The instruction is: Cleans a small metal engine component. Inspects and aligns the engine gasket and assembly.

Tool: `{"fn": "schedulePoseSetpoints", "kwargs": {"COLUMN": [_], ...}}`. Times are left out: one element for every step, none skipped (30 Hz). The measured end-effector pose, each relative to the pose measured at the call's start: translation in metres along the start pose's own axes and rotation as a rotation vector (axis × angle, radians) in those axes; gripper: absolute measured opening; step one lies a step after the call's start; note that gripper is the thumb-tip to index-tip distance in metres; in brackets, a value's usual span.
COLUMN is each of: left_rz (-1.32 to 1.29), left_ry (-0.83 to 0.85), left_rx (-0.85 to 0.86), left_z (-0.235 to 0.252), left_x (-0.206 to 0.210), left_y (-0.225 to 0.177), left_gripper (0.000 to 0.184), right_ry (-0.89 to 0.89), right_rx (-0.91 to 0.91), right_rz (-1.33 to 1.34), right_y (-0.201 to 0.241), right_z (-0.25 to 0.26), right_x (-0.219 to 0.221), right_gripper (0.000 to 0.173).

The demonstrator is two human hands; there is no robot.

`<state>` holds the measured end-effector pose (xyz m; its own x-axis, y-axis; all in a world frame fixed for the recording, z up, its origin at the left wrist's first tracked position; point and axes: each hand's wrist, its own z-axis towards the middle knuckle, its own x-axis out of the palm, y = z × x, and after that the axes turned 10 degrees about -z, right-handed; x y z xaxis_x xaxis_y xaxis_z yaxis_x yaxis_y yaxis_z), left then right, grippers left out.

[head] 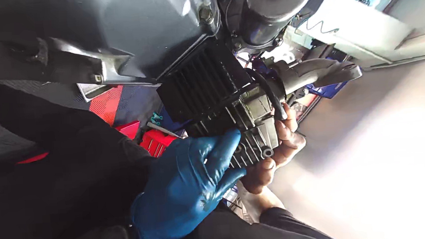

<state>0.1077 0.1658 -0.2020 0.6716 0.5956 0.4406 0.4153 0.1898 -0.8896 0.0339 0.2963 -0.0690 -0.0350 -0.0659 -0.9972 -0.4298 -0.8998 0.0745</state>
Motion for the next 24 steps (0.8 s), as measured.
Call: {"fn": "schedulePoseSetpoints", "kwargs": {"left_rz": [0.007, 0.020, 0.034, 0.050, 0.066, 0.074, 0.078, 0.078, 0.070, 0.066, 0.063, 0.060, 0.051, 0.032, 0.002, -0.044, -0.071, -0.076, -0.080, -0.067, -0.043, -0.030, -0.028, -0.032], "left_ry": [-0.003, -0.004, 0.001, 0.006, 0.005, 0.002, 0.004, 0.007, 0.001, -0.016, -0.065, -0.141, -0.210, -0.204, -0.001, 0.050, 0.056, 0.055, 0.046, 0.027, -0.012, -0.146, -0.148, -0.090], "left_rx": [0.004, 0.008, 0.011, 0.009, 0.008, 0.008, 0.007, 0.005, 0.011, 0.026, 0.056, 0.102, 0.146, 0.172, 0.130, 0.129, 0.136, 0.142, 0.147, 0.150, 0.149, 0.164, 0.143, 0.110], "left_z": [0.003, 0.007, 0.009, 0.011, 0.014, 0.016, 0.018, 0.019, 0.019, 0.020, 0.021, 0.025, 0.034, 0.049, 0.068, 0.081, 0.087, 0.089, 0.086, 0.079, 0.065, 0.045, 0.028, 0.019], "left_x": [0.002, 0.004, 0.005, 0.006, 0.007, 0.008, 0.008, 0.008, 0.009, 0.009, 0.010, 0.009, 0.000, -0.025, -0.070, -0.092, -0.101, -0.103, -0.100, -0.090, -0.071, -0.034, -0.013, -0.005], "left_y": [0.000, 0.001, 0.001, 0.000, -0.001, -0.002, -0.003, -0.004, -0.003, -0.003, -0.002, -0.003, -0.008, -0.021, -0.042, -0.053, -0.057, -0.057, -0.056, -0.051, -0.041, -0.023, -0.011, -0.005], "left_gripper": [0.075, 0.074, 0.074, 0.073, 0.072, 0.072, 0.072, 0.072, 0.072, 0.071, 0.071, 0.069, 0.064, 0.058, 0.054, 0.050, 0.049, 0.049, 0.049, 0.051, 0.055, 0.059, 0.063, 0.066], "right_ry": [0.054, 0.114, 0.146, 0.143, 0.137, 0.148, 0.139, 0.109, 0.057, 0.017, 0.001, -0.006, -0.001, 0.008, 0.016, 0.027, 0.045, 0.062, 0.077, 0.077, 0.076, 0.067, 0.062, 0.083], "right_rx": [-0.004, -0.027, -0.037, -0.028, -0.004, -0.020, -0.035, -0.049, -0.060, -0.062, -0.063, -0.067, -0.072, -0.074, -0.078, -0.079, -0.067, -0.057, -0.051, -0.042, -0.028, -0.017, 0.004, 0.012], "right_rz": [0.023, 0.036, 0.067, 0.099, 0.118, 0.112, 0.092, 0.059, 0.026, -0.004, -0.024, -0.039, -0.036, -0.022, 0.004, 0.019, 0.023, 0.013, -0.003, -0.018, -0.022, -0.034, -0.032, -0.028], "right_y": [-0.005, -0.013, -0.017, -0.017, -0.014, -0.017, -0.019, -0.019, -0.016, -0.015, -0.013, -0.012, -0.013, -0.012, -0.011, -0.010, -0.008, -0.005, -0.003, -0.002, 0.000, 0.002, 0.005, 0.003], "right_z": [0.000, -0.002, -0.002, -0.002, -0.003, -0.005, -0.005, -0.006, -0.006, -0.006, -0.006, -0.006, -0.005, -0.004, -0.002, -0.001, 0.001, 0.002, 0.003, 0.003, 0.003, 0.004, 0.004, 0.002], "right_x": [-0.007, -0.016, -0.021, -0.021, -0.020, -0.022, -0.022, -0.018, -0.010, -0.005, -0.002, -0.001, -0.001, -0.001, -0.001, -0.001, -0.001, -0.002, -0.003, -0.003, -0.002, -0.001, 0.000, -0.004], "right_gripper": [0.047, 0.044, 0.043, 0.040, 0.038, 0.035, 0.035, 0.036, 0.041, 0.043, 0.042, 0.041, 0.039, 0.038, 0.037, 0.038, 0.038, 0.040, 0.042, 0.044, 0.045, 0.045, 0.045, 0.046]}}
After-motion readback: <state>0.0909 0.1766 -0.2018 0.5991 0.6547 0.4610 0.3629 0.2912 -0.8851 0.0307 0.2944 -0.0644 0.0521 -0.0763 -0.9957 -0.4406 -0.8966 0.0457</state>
